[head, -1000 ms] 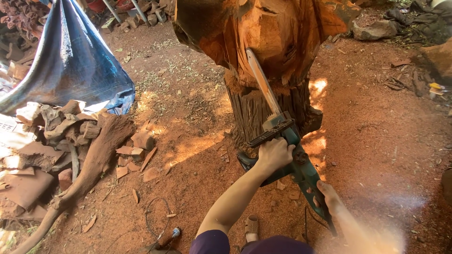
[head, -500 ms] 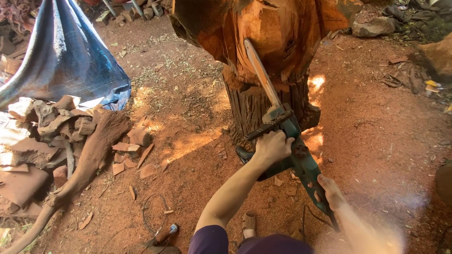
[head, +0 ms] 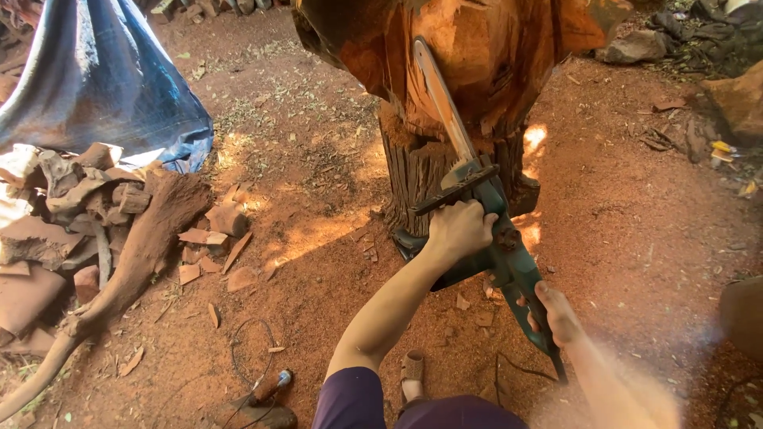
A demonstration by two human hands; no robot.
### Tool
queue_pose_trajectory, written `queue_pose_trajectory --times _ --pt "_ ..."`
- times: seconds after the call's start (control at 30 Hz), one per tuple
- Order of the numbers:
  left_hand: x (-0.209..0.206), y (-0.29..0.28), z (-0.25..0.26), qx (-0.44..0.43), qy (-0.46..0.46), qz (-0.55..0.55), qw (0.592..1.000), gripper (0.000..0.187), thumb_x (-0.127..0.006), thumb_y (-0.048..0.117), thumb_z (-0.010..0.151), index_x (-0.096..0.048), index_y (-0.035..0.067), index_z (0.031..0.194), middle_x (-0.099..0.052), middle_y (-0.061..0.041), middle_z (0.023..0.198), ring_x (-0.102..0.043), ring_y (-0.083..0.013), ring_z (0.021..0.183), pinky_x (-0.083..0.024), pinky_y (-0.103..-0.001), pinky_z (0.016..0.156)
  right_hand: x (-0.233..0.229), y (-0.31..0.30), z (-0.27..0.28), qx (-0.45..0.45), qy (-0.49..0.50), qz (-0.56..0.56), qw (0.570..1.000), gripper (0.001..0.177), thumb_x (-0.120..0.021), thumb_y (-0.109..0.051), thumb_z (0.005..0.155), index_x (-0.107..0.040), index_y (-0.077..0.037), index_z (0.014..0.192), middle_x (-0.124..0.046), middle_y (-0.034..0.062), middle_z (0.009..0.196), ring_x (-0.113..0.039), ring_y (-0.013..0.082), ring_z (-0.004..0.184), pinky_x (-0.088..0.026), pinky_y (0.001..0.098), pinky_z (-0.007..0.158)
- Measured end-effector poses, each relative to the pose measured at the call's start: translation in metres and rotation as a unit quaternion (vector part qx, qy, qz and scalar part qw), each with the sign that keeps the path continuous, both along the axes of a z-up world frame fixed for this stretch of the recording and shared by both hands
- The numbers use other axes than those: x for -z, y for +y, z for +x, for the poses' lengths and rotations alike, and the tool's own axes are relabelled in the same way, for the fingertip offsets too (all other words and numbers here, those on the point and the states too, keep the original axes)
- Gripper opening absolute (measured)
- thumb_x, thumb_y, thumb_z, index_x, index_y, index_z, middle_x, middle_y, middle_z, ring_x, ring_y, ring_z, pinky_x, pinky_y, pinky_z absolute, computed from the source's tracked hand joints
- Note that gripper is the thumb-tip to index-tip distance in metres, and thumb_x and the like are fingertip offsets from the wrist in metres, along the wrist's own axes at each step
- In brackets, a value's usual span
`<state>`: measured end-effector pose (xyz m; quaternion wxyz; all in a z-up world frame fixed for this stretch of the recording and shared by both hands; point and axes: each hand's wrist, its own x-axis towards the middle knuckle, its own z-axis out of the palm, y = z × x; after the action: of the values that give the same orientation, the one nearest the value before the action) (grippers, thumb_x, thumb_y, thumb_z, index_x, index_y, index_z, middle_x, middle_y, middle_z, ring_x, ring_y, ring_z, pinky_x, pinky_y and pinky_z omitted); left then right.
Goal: Carving a large wooden sculpture using an electric chainsaw.
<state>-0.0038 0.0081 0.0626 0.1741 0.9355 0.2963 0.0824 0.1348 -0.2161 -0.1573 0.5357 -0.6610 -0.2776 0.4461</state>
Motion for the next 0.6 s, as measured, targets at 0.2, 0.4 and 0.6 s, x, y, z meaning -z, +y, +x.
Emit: queue_pose_trajectory --times 0.2,0.4,0.6 --pt "0.017 -0.002 0.004 -0.003 0.006 -0.009 1.000 0.048 -0.049 0.044 0.094 -0.064 -0.001 0.087 -0.071 -0.019 0.072 -0.076 -0.0421 0.076 -0.060 -0.051 0.068 -0.018 -0.003 -0.008 0.006 0.017 0.030 0.999 0.084 -0.039 -0.077 0.100 -0.077 -0.003 0.089 -0.068 0.0212 0.051 -0.059 0.0304 0.033 -0.047 0.0456 0.047" --pt "0.016 -0.009 0.007 -0.023 0.052 -0.061 0.997 0.045 -0.053 0.042 0.101 -0.066 -0.001 0.097 -0.072 -0.015 0.082 -0.072 -0.0404 0.073 -0.059 -0.050 0.057 0.018 -0.014 0.002 0.012 0.082 0.032 0.996 0.066 -0.047 -0.057 0.100 -0.070 0.006 0.100 -0.074 0.0169 0.093 -0.053 0.0230 0.038 -0.036 0.0328 0.037" --pt "0.037 -0.024 0.009 -0.020 0.053 -0.046 0.997 0.044 -0.056 0.042 0.100 -0.067 0.000 0.095 -0.071 -0.013 0.077 -0.073 -0.0365 0.068 -0.059 -0.047 0.054 0.038 -0.032 0.001 0.004 0.098 0.034 0.995 0.072 -0.046 -0.060 0.098 -0.070 0.008 0.104 -0.073 0.0188 0.092 -0.054 0.0243 0.038 -0.036 0.0330 0.033"
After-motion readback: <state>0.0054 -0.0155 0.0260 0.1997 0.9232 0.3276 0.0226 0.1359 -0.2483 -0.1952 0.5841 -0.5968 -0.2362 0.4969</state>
